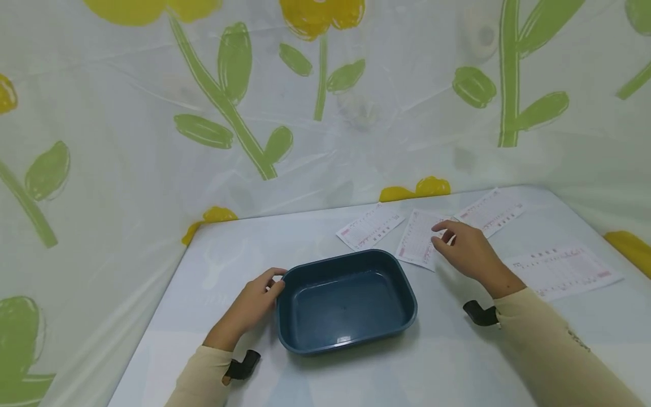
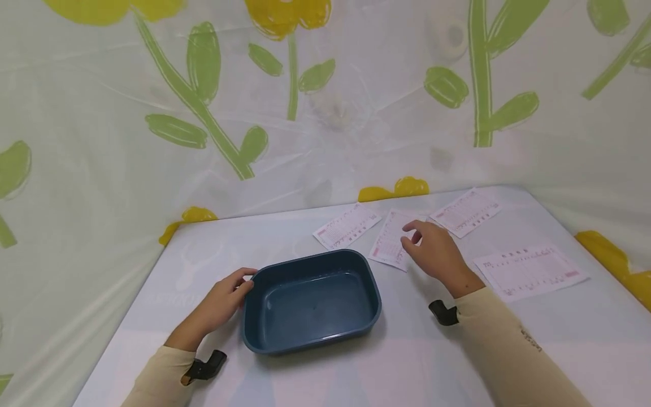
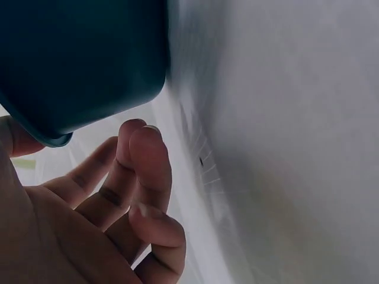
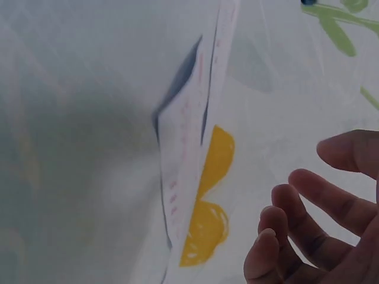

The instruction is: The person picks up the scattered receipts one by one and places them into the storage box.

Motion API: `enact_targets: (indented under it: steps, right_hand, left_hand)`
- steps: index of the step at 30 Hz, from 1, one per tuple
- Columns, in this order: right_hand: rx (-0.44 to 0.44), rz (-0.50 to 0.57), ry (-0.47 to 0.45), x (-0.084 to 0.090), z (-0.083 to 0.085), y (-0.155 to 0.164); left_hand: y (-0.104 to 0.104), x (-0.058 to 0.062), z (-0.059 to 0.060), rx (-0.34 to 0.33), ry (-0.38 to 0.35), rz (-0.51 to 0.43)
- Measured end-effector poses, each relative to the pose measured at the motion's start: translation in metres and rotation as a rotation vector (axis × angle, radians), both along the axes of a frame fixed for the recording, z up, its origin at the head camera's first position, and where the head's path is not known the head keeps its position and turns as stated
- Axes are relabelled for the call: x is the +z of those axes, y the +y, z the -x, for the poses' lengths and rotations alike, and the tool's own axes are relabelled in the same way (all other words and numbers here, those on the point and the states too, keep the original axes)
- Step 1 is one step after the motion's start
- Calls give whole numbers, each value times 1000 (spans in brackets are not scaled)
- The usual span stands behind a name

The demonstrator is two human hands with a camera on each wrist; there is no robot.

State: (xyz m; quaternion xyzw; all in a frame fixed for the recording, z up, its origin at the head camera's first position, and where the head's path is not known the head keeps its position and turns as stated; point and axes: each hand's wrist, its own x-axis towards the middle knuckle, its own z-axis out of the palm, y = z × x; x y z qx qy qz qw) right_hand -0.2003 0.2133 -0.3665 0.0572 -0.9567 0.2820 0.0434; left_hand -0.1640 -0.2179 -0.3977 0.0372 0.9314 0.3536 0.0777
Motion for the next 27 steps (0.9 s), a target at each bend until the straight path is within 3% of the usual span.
enact_targets:
  steps: [5,17,27]
  right_hand:
    - [20,-16,-67,-14,0,-7]
    - [34,-104,-115,-27,5,-16]
    - [55,-178,-114,-27,5,-19]
  left_hand:
    - [1,-2,-1,-3,-6,-36]
    - [-4,-3,2,-22,-56,-142]
    - [-21,-4,4,-150,-186,-243]
